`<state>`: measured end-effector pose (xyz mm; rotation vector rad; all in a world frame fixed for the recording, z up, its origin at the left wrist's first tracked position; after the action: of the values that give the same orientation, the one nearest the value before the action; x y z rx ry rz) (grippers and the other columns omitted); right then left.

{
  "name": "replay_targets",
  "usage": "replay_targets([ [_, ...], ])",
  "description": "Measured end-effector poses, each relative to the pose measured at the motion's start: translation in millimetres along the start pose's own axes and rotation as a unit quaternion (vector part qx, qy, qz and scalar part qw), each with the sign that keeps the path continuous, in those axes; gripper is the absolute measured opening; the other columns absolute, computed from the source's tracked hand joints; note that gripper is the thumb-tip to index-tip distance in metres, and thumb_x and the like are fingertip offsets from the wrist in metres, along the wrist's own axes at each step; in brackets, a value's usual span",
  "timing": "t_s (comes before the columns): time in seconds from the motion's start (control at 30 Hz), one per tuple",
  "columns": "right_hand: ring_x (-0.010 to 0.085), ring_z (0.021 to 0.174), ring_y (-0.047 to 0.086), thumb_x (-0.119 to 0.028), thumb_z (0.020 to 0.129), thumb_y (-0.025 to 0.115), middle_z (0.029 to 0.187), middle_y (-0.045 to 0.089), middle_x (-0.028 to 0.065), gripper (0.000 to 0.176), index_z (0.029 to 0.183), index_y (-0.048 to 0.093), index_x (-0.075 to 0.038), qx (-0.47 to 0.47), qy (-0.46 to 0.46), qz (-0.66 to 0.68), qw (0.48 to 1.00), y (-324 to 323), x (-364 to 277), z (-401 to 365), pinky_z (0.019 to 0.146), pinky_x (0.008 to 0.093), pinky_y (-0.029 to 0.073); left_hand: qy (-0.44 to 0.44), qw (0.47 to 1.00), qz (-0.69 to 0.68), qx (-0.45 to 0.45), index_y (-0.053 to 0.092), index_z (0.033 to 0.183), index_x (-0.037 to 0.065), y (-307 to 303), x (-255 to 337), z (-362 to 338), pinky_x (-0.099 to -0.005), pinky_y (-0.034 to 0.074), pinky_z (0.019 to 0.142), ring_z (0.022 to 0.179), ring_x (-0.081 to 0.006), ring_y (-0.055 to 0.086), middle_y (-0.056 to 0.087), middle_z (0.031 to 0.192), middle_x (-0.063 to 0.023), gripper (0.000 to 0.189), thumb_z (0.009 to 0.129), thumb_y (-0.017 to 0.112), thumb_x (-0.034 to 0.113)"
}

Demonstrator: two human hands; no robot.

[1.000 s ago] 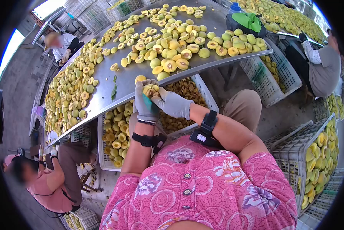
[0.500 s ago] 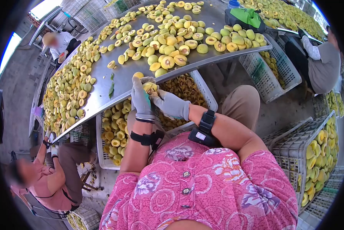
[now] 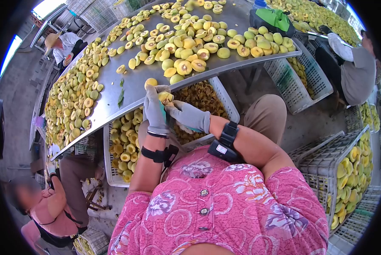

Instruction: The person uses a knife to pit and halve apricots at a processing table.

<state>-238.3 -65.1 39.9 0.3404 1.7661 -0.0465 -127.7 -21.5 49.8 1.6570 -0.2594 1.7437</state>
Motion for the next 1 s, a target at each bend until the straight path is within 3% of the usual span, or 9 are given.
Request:
replay_targets([
  [0.13,0.0115,0.038,0.044,-0.037,0.1,0.044,0.058,0.046,-0.0009,0.025,0.106,0.05,-0.014,-0.014,0.014,-0.007,1.0,-1,5,0,0.033,0.0276,0.032,-0.116,0.986,-0.12,-0.026,0.062,0.086,0.0,-2,-10,-3,-0.0278,0.051,0.062,0.065,-0.0169,0.06,0.064,0.079,-0.0093,0.053,0.101,0.039,0.046],
  [0.17,0.0112,0.04,0.045,-0.038,0.1,0.044,0.058,0.045,-0.0024,0.023,0.103,0.052,-0.017,-0.185,0.076,0.288,0.937,1,54,27,0.034,0.0269,0.032,-0.103,0.989,-0.1,-0.047,0.062,0.087,0.0,-16,-28,6,-0.0287,0.052,0.063,0.067,-0.018,0.061,0.065,0.081,-0.0086,0.052,0.102,0.039,0.044],
  [0.2,0.0105,0.041,0.044,-0.037,0.1,0.043,0.057,0.044,-0.0036,0.021,0.101,0.053,-0.019,-0.022,-0.02,0.07,0.997,-2,35,18,0.035,0.0266,0.032,-0.104,0.994,-0.028,-0.013,0.063,0.089,0.0,-19,-30,6,-0.029,0.051,0.066,0.069,-0.0169,0.061,0.065,0.083,-0.0073,0.048,0.102,0.039,0.039],
  [0.3,0.0117,0.039,0.043,-0.043,0.099,0.045,0.06,0.047,-0.0002,0.029,0.102,0.05,-0.015,-0.003,0.041,0.044,0.998,-2,26,8,0.034,0.0269,0.034,0.046,0.996,0.076,-0.007,0.063,0.087,0.002,-4,-4,-7,-0.0265,0.048,0.066,0.068,-0.012,0.056,0.061,0.077,-0.0035,0.047,0.103,0.038,0.038],
  [0.47,0.0116,0.037,0.044,-0.044,0.099,0.046,0.061,0.048,-0.0003,0.033,0.101,0.05,-0.012,-0.085,0.03,0.07,0.993,2,21,3,0.034,0.027,0.036,-0.161,0.98,-0.106,-0.041,0.062,0.089,0.001,0,-3,-9,-0.0254,0.047,0.065,0.068,-0.0116,0.055,0.06,0.076,-0.0036,0.047,0.102,0.04,0.04],
  [0.6,0.0121,0.039,0.044,-0.042,0.1,0.044,0.061,0.048,-0.0002,0.032,0.103,0.049,-0.011,-0.011,-0.001,0.059,0.998,0,37,16,0.035,0.027,0.034,0.064,0.995,0.069,-0.032,0.061,0.096,0.002,-4,-4,-9,-0.0269,0.048,0.072,0.077,-0.0117,0.056,0.061,0.087,-0.0052,0.037,0.102,0.043,0.034],
  [0.73,0.0117,0.04,0.044,-0.043,0.099,0.046,0.062,0.048,0.0019,0.032,0.1,0.05,-0.011,-0.054,0.028,0.038,0.997,3,30,9,0.034,0.0262,0.036,-0.141,0.971,-0.191,-0.016,0.057,0.094,0.003,-10,-18,-11,-0.0343,0.055,0.061,0.073,-0.0184,0.06,0.061,0.083,-0.0094,0.04,0.099,0.047,0.042],
  [0.9,0.0119,0.039,0.045,-0.034,0.1,0.046,0.057,0.048,-0.0001,0.021,0.1,0.052,-0.013,0.005,0.008,0.044,0.999,4,21,13,0.033,0.0288,0.032,0.107,0.986,0.124,-0.007,0.062,0.085,0.001,-16,-6,-5,-0.0257,0.047,0.065,0.069,-0.0127,0.055,0.061,0.083,-0.0048,0.047,0.103,0.04,0.039],
  [1.0,0.0128,0.037,0.045,-0.034,0.1,0.047,0.056,0.049,0.0013,0.022,0.099,0.051,-0.012,-0.022,-0.102,-0.021,0.994,3,31,18,0.032,0.0294,0.033,-0.079,0.994,-0.064,-0.049,0.061,0.088,0.003,-17,-4,-4,-0.0263,0.048,0.065,0.067,-0.0129,0.056,0.061,0.08,-0.0042,0.046,0.103,0.039,0.04],
])
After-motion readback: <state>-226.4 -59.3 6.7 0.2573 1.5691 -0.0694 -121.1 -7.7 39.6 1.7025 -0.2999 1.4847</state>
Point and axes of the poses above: each hand's wrist, its own z-axis towards the middle knuckle, its own y-axis out of the palm, x = y × z, the point moved 5 cm from there along z, towards the middle knuckle
